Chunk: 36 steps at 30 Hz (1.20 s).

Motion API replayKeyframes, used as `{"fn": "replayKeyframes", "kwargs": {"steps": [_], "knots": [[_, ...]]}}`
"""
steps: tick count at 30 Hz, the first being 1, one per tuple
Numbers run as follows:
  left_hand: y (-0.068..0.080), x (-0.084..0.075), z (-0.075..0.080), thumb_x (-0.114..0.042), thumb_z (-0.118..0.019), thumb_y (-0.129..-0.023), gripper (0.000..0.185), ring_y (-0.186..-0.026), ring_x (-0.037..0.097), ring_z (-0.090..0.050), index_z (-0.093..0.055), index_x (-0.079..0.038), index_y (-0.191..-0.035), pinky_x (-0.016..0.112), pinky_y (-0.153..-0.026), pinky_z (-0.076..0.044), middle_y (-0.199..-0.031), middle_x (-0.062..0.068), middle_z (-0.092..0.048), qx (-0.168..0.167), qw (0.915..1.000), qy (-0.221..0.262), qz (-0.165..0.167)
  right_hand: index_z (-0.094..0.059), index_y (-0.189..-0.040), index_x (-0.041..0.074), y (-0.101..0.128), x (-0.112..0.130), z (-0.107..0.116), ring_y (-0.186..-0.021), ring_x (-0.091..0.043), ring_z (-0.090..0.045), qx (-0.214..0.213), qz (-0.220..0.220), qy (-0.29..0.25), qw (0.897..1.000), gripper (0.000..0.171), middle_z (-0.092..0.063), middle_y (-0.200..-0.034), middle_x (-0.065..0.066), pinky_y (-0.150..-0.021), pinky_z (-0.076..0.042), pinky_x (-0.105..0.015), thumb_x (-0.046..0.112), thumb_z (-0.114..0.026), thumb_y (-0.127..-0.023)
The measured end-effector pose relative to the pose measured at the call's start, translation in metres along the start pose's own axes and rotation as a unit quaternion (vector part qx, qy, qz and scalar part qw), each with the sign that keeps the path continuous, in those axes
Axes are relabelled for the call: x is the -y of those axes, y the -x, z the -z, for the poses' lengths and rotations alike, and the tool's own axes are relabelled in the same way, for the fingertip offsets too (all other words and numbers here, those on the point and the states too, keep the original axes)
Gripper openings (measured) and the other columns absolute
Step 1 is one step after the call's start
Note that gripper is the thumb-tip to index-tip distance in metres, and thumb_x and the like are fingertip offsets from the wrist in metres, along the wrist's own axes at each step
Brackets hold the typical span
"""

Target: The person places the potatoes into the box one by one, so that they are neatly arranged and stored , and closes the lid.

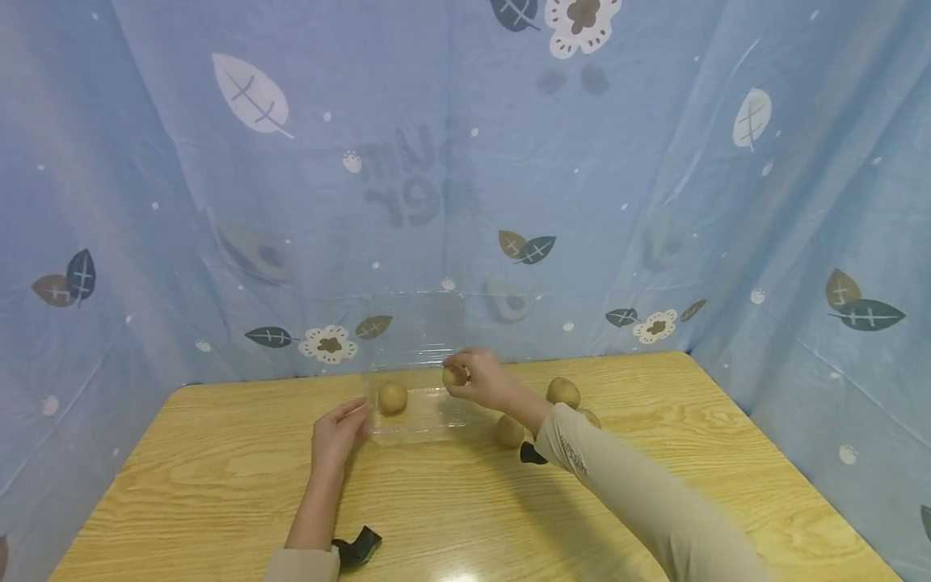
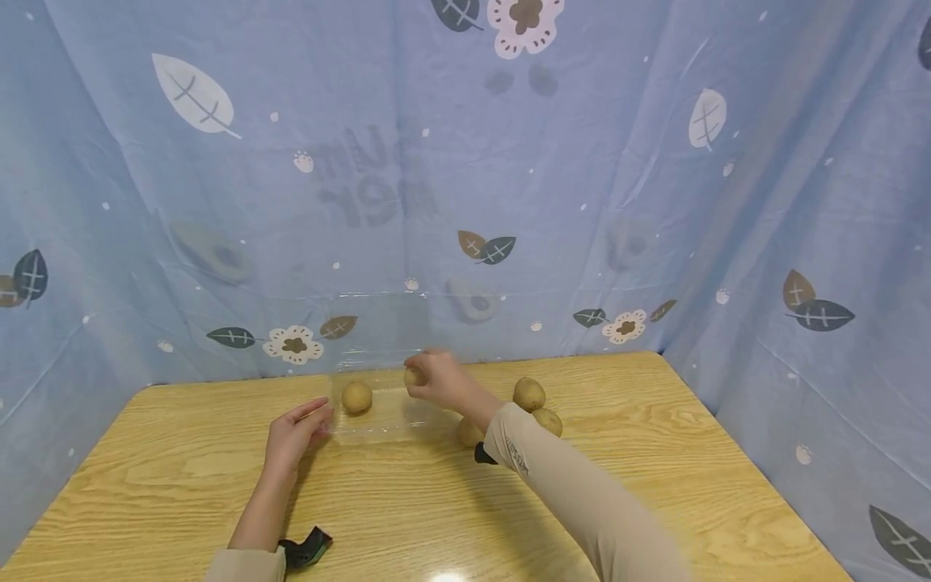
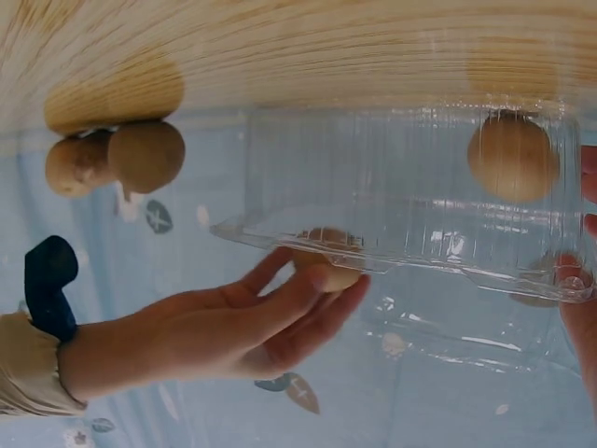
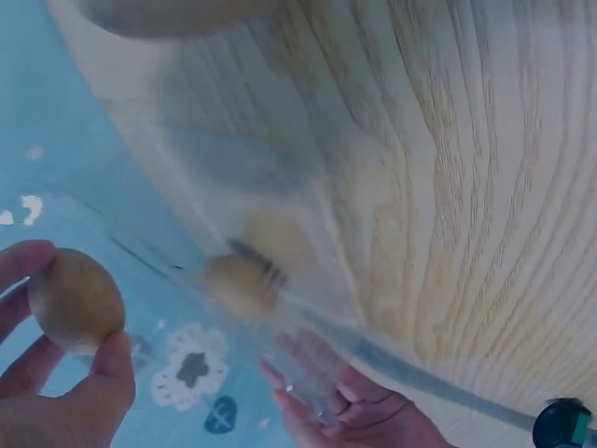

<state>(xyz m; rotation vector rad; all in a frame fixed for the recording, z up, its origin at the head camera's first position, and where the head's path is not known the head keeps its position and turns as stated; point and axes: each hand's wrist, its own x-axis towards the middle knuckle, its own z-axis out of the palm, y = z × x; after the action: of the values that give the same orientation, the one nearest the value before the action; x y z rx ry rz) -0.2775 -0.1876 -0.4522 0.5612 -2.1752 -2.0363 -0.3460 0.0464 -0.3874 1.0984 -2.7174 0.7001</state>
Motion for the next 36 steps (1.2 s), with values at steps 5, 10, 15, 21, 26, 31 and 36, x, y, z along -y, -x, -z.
{"fn": "replayKeyframes", "kwargs": {"steps": [5, 10, 15, 21, 26, 31, 36], "knots": [[-0.002, 0.001, 0.0, -0.021, -0.062, -0.084, 0.039, -0.068, 0.007, -0.059, -0.059, -0.002, -0.118, 0.019, -0.064, -0.052, -0.088, 0.005, -0.067, -0.001, 1.0, 0.009, 0.001, -0.063, -0.108, 0.0, -0.01, 0.006, -0.022, -0.087, -0.021, -0.057, 0.005, 0.037, 0.039, 0.999, 0.033, -0.062, -0.099, -0.011, -0.072, -0.049, -0.026, 0.011, -0.069, -0.077], [-0.002, 0.0, 0.0, -0.019, -0.062, -0.084, 0.039, -0.067, 0.005, -0.059, -0.059, -0.001, -0.118, 0.019, -0.063, -0.052, -0.087, 0.006, -0.068, 0.0, 0.9999, 0.014, 0.001, -0.062, -0.109, 0.002, -0.019, 0.012, -0.043, -0.091, -0.021, -0.06, 0.03, 0.022, 0.058, 0.998, 0.036, -0.062, -0.103, -0.011, -0.078, -0.051, -0.027, 0.012, -0.07, -0.076], [-0.002, -0.001, -0.002, -0.019, -0.063, -0.084, 0.039, -0.067, 0.006, -0.06, -0.059, 0.0, -0.118, 0.017, -0.061, -0.051, -0.095, 0.013, -0.068, 0.001, 0.9999, 0.017, 0.002, -0.065, -0.104, 0.003, -0.026, 0.016, -0.057, -0.088, -0.021, -0.061, 0.03, -0.007, 0.09, 0.995, 0.033, -0.063, -0.098, -0.01, -0.077, -0.051, -0.028, 0.013, -0.071, -0.074], [-0.002, 0.0, -0.001, -0.018, -0.063, -0.084, 0.039, -0.065, 0.004, -0.059, -0.059, 0.001, -0.117, 0.016, -0.059, -0.051, -0.092, 0.013, -0.069, -0.004, 0.9998, 0.021, -0.002, -0.065, -0.103, 0.003, -0.033, 0.015, -0.069, -0.086, -0.021, -0.061, 0.029, -0.041, 0.081, 0.995, 0.032, -0.065, -0.095, -0.009, -0.076, -0.051, -0.027, 0.015, -0.071, -0.074], [-0.003, 0.001, -0.001, -0.018, -0.063, -0.084, 0.039, -0.067, 0.005, -0.06, -0.059, 0.001, -0.117, 0.016, -0.059, -0.05, -0.097, 0.016, -0.067, -0.002, 0.9997, 0.022, -0.004, -0.064, -0.105, 0.002, -0.037, 0.014, -0.077, -0.093, -0.022, -0.06, 0.025, -0.067, 0.05, 0.996, 0.034, -0.065, -0.1, -0.011, -0.081, -0.051, -0.029, 0.011, -0.07, -0.073], [-0.004, 0.002, -0.001, -0.019, -0.063, -0.084, 0.039, -0.068, 0.005, -0.061, -0.059, 0.001, -0.117, 0.016, -0.06, -0.051, -0.1, 0.018, -0.067, -0.005, 0.9998, 0.02, -0.003, -0.063, -0.106, 0.002, -0.04, 0.017, -0.081, -0.095, -0.024, -0.059, 0.019, -0.075, 0.031, 0.997, 0.036, -0.063, -0.103, -0.012, -0.083, -0.05, -0.03, 0.013, -0.072, -0.073], [-0.005, 0.002, -0.001, -0.018, -0.064, -0.083, 0.039, -0.068, 0.007, -0.061, -0.06, 0.001, -0.117, 0.018, -0.061, -0.052, -0.095, 0.016, -0.068, -0.007, 0.9997, 0.024, -0.004, -0.063, -0.107, 0.004, -0.042, 0.021, -0.083, -0.091, -0.024, -0.059, 0.016, -0.092, 0.018, 0.995, 0.037, -0.059, -0.104, -0.012, -0.08, -0.051, -0.03, 0.013, -0.074, -0.073]]}}
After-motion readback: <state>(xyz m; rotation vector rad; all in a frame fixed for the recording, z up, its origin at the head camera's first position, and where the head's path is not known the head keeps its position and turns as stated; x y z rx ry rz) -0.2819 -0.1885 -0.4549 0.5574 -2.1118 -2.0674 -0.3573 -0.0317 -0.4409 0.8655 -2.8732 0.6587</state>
